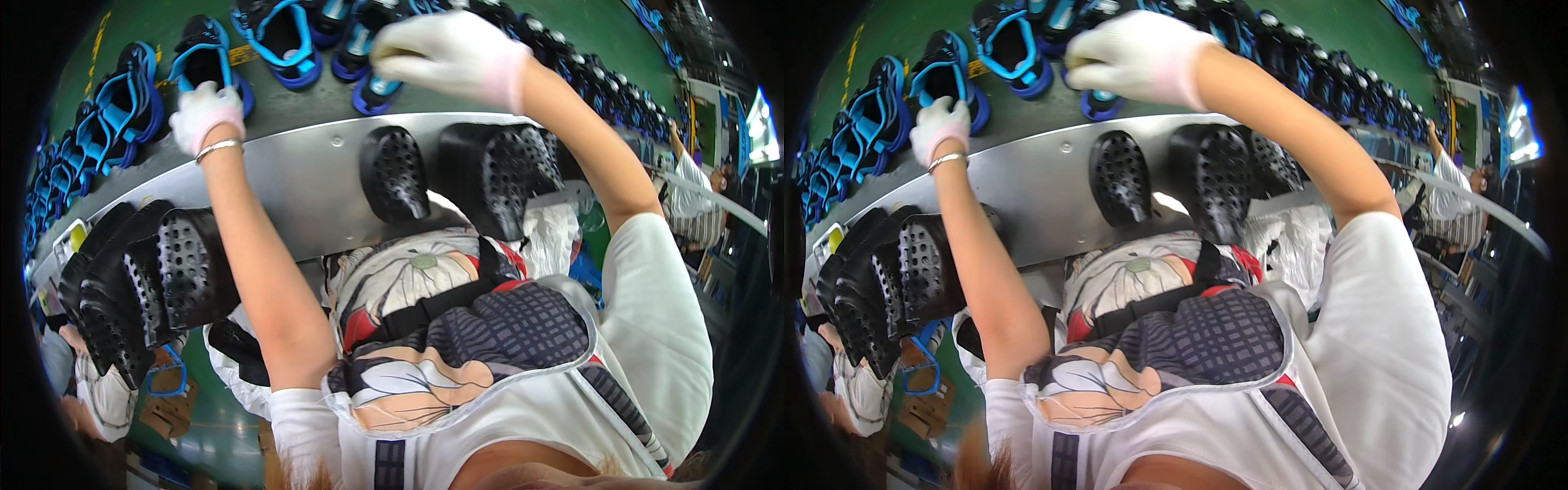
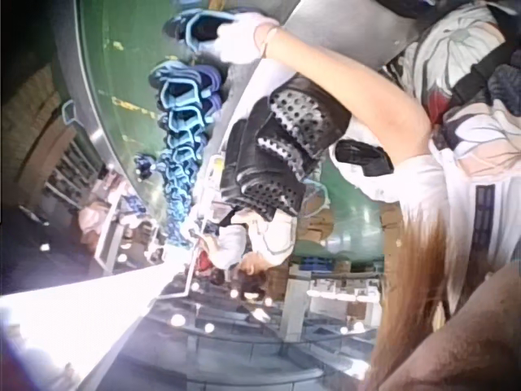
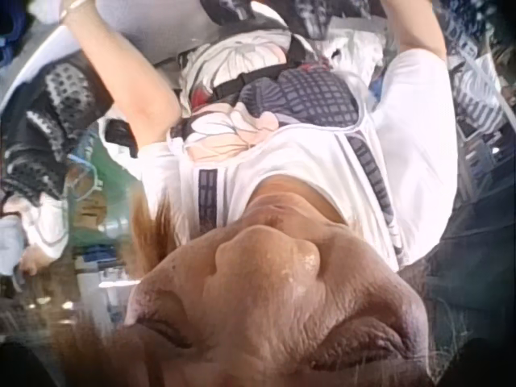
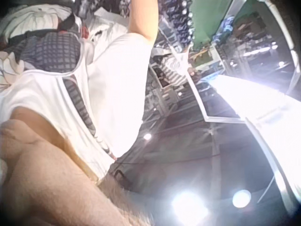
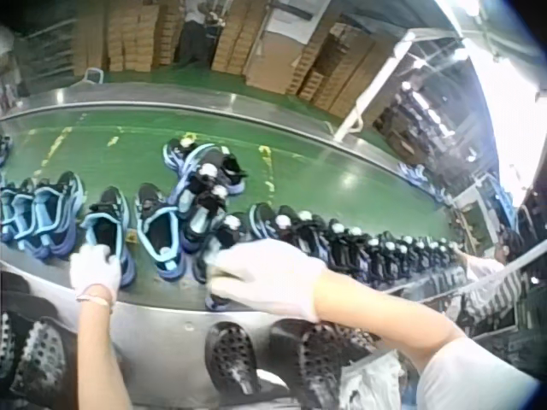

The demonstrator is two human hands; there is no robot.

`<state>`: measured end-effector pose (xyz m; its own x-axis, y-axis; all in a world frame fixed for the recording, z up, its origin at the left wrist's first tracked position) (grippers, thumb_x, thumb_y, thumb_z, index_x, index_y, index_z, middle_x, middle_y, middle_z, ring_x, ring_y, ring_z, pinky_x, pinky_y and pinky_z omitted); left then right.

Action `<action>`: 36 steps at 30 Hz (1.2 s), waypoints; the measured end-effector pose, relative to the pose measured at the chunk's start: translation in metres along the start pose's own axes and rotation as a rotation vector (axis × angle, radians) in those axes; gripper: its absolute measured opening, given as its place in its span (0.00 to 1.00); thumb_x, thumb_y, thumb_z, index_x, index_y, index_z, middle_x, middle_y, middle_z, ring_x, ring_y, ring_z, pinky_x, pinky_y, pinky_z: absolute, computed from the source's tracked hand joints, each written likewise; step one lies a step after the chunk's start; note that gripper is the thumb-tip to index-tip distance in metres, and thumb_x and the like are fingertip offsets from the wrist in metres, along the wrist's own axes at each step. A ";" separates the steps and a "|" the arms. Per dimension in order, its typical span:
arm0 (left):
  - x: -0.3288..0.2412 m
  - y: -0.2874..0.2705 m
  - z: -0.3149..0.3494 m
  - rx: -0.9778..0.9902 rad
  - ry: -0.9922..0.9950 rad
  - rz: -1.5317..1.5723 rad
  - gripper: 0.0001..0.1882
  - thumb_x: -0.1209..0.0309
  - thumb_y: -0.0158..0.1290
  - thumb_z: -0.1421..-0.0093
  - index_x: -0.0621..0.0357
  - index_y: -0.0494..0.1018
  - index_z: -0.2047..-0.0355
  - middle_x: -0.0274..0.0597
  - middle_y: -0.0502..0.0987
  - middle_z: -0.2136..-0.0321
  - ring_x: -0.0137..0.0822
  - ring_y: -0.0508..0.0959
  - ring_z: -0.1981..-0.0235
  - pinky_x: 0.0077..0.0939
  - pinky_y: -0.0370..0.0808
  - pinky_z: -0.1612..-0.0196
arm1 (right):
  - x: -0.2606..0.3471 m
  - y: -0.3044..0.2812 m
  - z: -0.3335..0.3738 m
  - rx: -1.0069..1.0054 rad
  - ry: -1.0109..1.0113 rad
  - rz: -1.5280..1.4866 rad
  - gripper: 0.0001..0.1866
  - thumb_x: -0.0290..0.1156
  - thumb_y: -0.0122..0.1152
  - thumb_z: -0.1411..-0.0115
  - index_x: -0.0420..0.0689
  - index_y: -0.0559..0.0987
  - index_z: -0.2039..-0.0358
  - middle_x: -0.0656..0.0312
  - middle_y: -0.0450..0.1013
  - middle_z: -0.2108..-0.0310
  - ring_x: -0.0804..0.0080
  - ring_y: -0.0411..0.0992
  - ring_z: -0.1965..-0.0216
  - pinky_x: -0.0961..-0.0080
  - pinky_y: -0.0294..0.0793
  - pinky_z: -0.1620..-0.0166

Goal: The person picks up a black shoe component and fits it onto the upper of a blue and black shoe on a conveyor belt, repeating this action by hand for multiple shoes.

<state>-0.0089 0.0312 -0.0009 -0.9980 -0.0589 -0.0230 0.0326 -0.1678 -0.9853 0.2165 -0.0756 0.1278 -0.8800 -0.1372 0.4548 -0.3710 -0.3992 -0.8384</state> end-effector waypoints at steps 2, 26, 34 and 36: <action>-0.002 -0.025 0.028 -0.262 0.082 0.104 0.18 0.52 0.49 0.42 0.41 0.79 0.57 0.41 0.77 0.55 0.46 0.77 0.56 0.39 0.74 0.52 | -0.002 -0.016 0.069 -0.119 -0.064 0.069 0.12 0.38 0.54 0.40 0.44 0.80 0.64 0.56 0.77 0.66 0.58 0.75 0.63 0.68 0.75 0.61; -0.113 -0.035 0.233 0.907 0.386 1.757 0.31 0.53 0.49 0.35 0.62 0.62 0.39 0.44 0.71 0.49 0.34 0.72 0.51 0.29 0.69 0.47 | 0.050 -0.021 0.195 -0.228 -0.200 -0.184 0.31 0.42 0.75 0.64 0.40 0.73 0.61 0.55 0.71 0.64 0.55 0.72 0.62 0.67 0.73 0.59; -0.093 -0.037 0.209 1.092 0.198 2.395 0.34 0.48 0.47 0.36 0.65 0.61 0.42 0.48 0.72 0.50 0.39 0.74 0.49 0.38 0.70 0.44 | 0.062 0.004 0.100 -0.021 -0.118 -0.234 0.31 0.47 0.63 0.50 0.39 0.72 0.50 0.47 0.72 0.57 0.51 0.73 0.57 0.65 0.74 0.56; -0.077 -0.027 0.184 0.889 0.169 2.349 0.31 0.49 0.48 0.36 0.63 0.64 0.46 0.46 0.73 0.52 0.39 0.74 0.51 0.36 0.72 0.47 | 0.061 0.018 0.077 0.030 -0.046 -0.216 0.32 0.48 0.62 0.49 0.39 0.72 0.49 0.45 0.72 0.58 0.50 0.73 0.58 0.64 0.74 0.57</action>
<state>0.0768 -0.1405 0.0588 0.6338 -0.6128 -0.4720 0.4927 -0.1506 0.8571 0.1788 -0.1612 0.1641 -0.7665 -0.0862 0.6364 -0.5397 -0.4506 -0.7111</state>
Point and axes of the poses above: each hand's wrist, its own z-axis away from the middle knuckle, its own y-axis out of the palm, x = y × z, the point moved 9 cm from there along -z, towards the middle knuckle
